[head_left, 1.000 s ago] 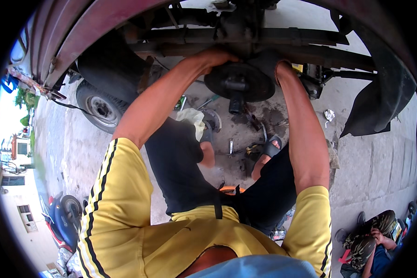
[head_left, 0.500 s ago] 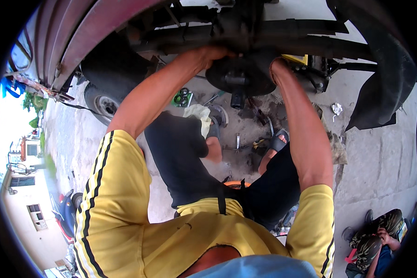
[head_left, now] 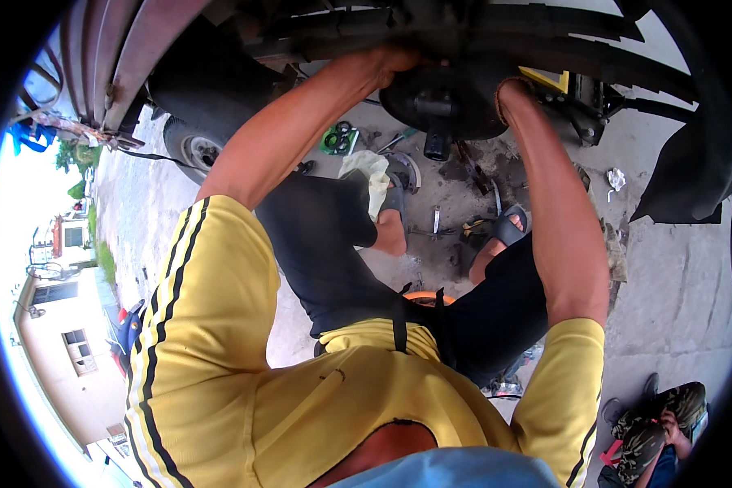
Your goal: The person cleans and works on a vehicle axle assembly, using a cloth to wipe components and manipulating the brake drum and internal mechanisms by hand while wearing gloves.
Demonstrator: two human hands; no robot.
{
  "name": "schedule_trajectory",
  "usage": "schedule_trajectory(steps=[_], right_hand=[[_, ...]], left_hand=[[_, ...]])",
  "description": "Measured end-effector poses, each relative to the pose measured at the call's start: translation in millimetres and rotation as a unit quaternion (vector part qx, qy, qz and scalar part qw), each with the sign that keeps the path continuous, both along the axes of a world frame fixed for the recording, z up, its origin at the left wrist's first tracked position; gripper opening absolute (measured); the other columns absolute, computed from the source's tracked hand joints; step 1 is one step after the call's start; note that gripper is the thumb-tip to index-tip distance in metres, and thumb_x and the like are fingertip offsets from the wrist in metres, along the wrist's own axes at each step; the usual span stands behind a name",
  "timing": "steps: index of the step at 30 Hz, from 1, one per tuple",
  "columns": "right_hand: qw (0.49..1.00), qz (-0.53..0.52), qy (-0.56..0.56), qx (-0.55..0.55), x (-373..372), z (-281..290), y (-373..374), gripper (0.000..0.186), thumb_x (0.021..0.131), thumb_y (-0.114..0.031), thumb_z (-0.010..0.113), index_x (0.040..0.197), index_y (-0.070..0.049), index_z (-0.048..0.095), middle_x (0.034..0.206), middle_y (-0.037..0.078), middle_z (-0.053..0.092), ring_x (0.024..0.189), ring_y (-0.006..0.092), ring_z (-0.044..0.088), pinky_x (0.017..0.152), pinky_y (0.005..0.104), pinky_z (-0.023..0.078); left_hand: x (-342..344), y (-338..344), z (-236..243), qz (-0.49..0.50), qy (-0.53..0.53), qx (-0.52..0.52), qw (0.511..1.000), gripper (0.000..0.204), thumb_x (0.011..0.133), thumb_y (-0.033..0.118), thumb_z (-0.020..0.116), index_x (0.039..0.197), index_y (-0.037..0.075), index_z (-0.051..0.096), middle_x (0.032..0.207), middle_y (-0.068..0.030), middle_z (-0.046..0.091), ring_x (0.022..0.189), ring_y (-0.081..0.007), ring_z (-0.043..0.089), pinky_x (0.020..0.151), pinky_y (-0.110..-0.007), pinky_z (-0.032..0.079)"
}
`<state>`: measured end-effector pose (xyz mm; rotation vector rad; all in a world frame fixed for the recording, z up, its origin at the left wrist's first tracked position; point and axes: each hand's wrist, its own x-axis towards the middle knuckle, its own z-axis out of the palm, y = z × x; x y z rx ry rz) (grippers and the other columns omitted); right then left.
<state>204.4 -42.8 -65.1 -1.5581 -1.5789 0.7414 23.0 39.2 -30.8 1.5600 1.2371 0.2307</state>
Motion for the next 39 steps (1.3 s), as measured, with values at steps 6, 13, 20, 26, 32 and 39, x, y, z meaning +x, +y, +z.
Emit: schedule_trajectory(steps=[6, 13, 20, 26, 32, 39], right_hand=[[0.999, -0.028, 0.027, 0.036, 9, -9, 2, 0.049, 0.083, -0.042, 0.065, 0.115, -0.004, 0.066, 0.116, 0.02, 0.066, 0.106, 0.035, 0.061, 0.093, 0.042, 0.045], [0.996, 0.004, -0.016, 0.089, 13, 4, -5, 0.049, 0.092, -0.039, 0.059, 0.121, -0.001, 0.063, 0.12, 0.017, 0.066, 0.105, 0.0252, 0.063, 0.089, 0.0369, 0.047], [0.994, 0.026, -0.08, 0.07, 5, 41, -22, 0.046, 0.092, -0.038, 0.058, 0.122, -0.002, 0.063, 0.12, 0.016, 0.066, 0.103, 0.0226, 0.063, 0.089, 0.0352, 0.047], [0.997, 0.063, 0.017, -0.031, 14, 38, -25, 0.04, 0.094, -0.034, 0.057, 0.116, -0.002, 0.065, 0.112, 0.013, 0.068, 0.097, 0.0187, 0.062, 0.086, 0.0346, 0.048], [0.994, 0.048, 0.098, -0.019, 12, 21, -24, 0.045, 0.088, -0.037, 0.058, 0.113, -0.001, 0.068, 0.11, 0.019, 0.068, 0.099, 0.0278, 0.064, 0.087, 0.0386, 0.047], [0.999, 0.045, 0.01, -0.023, 14, 20, -14, 0.035, 0.092, -0.031, 0.057, 0.106, -0.001, 0.069, 0.102, 0.013, 0.07, 0.091, 0.0185, 0.063, 0.079, 0.0355, 0.049]], left_hand=[[14, -14, 18, -0.003, -0.054, -0.06, 0.997, 0.04, 0.086, 0.011, 0.072, 0.122, 0.001, 0.06, 0.111, -0.0122, 0.069, 0.089, -0.0197, 0.07, 0.082, -0.032, 0.06], [6, -23, 31, -0.02, -0.045, -0.091, 0.995, 0.03, 0.094, 0.01, 0.06, 0.122, 0.0, 0.06, 0.112, -0.0115, 0.069, 0.093, -0.0177, 0.069, 0.087, -0.031, 0.057], [3, -20, 40, -0.033, -0.007, -0.099, 0.995, 0.033, 0.093, 0.012, 0.061, 0.124, 0.0, 0.059, 0.117, -0.0117, 0.067, 0.099, -0.0172, 0.067, 0.091, -0.032, 0.055], [8, -30, 45, -0.02, -0.032, -0.086, 0.996, 0.032, 0.091, 0.011, 0.062, 0.122, -0.001, 0.06, 0.115, -0.0121, 0.068, 0.097, -0.0184, 0.068, 0.089, -0.032, 0.056], [7, -28, 48, -0.031, -0.006, -0.104, 0.994, 0.034, 0.092, 0.01, 0.061, 0.124, 0.0, 0.059, 0.117, -0.0124, 0.067, 0.1, -0.0186, 0.067, 0.091, -0.032, 0.055], [3, -29, 45, -0.007, -0.037, -0.118, 0.992, 0.034, 0.092, 0.011, 0.061, 0.124, 0.0, 0.058, 0.117, -0.012, 0.067, 0.1, -0.0186, 0.067, 0.091, -0.032, 0.055]])
